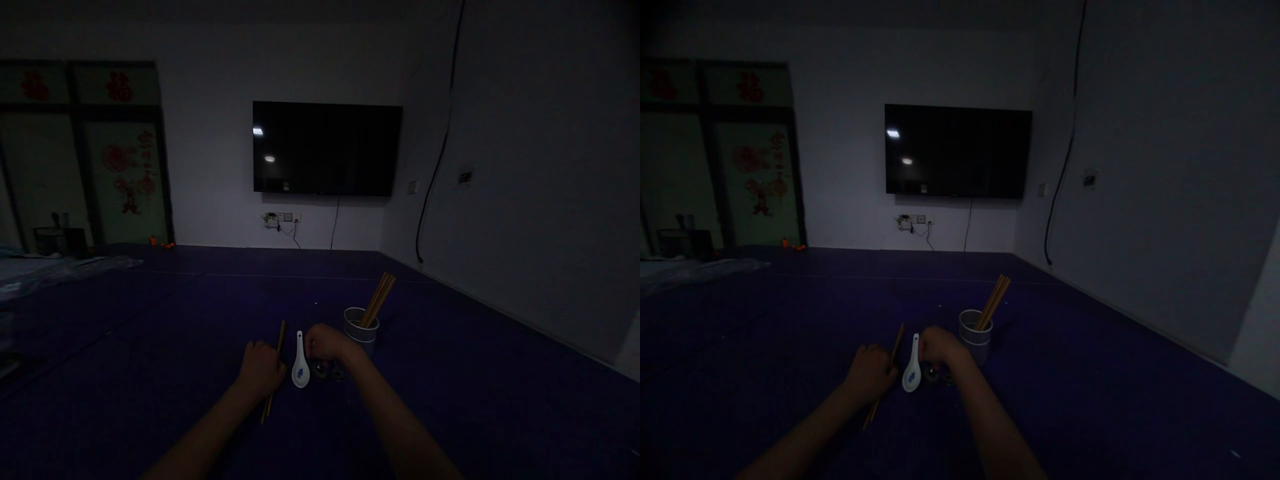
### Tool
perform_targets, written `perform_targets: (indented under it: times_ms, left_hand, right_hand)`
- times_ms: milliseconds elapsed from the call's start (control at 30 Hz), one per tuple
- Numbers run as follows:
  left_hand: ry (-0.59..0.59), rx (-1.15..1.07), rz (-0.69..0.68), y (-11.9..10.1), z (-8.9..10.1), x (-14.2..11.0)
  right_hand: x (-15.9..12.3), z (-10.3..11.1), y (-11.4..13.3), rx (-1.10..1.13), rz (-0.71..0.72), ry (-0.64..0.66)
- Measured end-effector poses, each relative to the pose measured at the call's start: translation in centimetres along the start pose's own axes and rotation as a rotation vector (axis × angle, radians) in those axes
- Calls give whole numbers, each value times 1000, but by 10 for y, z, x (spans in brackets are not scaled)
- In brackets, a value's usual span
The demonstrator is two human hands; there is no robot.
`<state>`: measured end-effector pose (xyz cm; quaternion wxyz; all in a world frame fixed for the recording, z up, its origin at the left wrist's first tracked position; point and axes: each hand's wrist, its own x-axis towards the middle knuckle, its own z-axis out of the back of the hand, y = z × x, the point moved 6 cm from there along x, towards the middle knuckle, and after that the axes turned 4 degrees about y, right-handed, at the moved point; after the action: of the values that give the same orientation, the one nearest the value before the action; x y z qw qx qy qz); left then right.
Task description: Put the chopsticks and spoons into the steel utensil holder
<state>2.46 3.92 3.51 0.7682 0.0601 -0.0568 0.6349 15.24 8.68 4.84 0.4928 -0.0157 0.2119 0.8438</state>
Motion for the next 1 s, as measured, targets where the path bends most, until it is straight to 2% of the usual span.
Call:
perform_targets:
  times_ms: [467,600,800,1000]
  left_hand:
    - [20,17,40,5,-1,0]
    - [-11,-1,52,8,4,0]
    - [-207,-120,60,10,20,-3]
    - [-441,-124,-45,0,33,-14]
  right_hand:
    - [1,-1,-1,-17,-22,-21]
    - [-3,4,5,-60,-13,-80]
    - [-11,30,15,-52,17,-336]
    - [-7,28,37,221,166,-348]
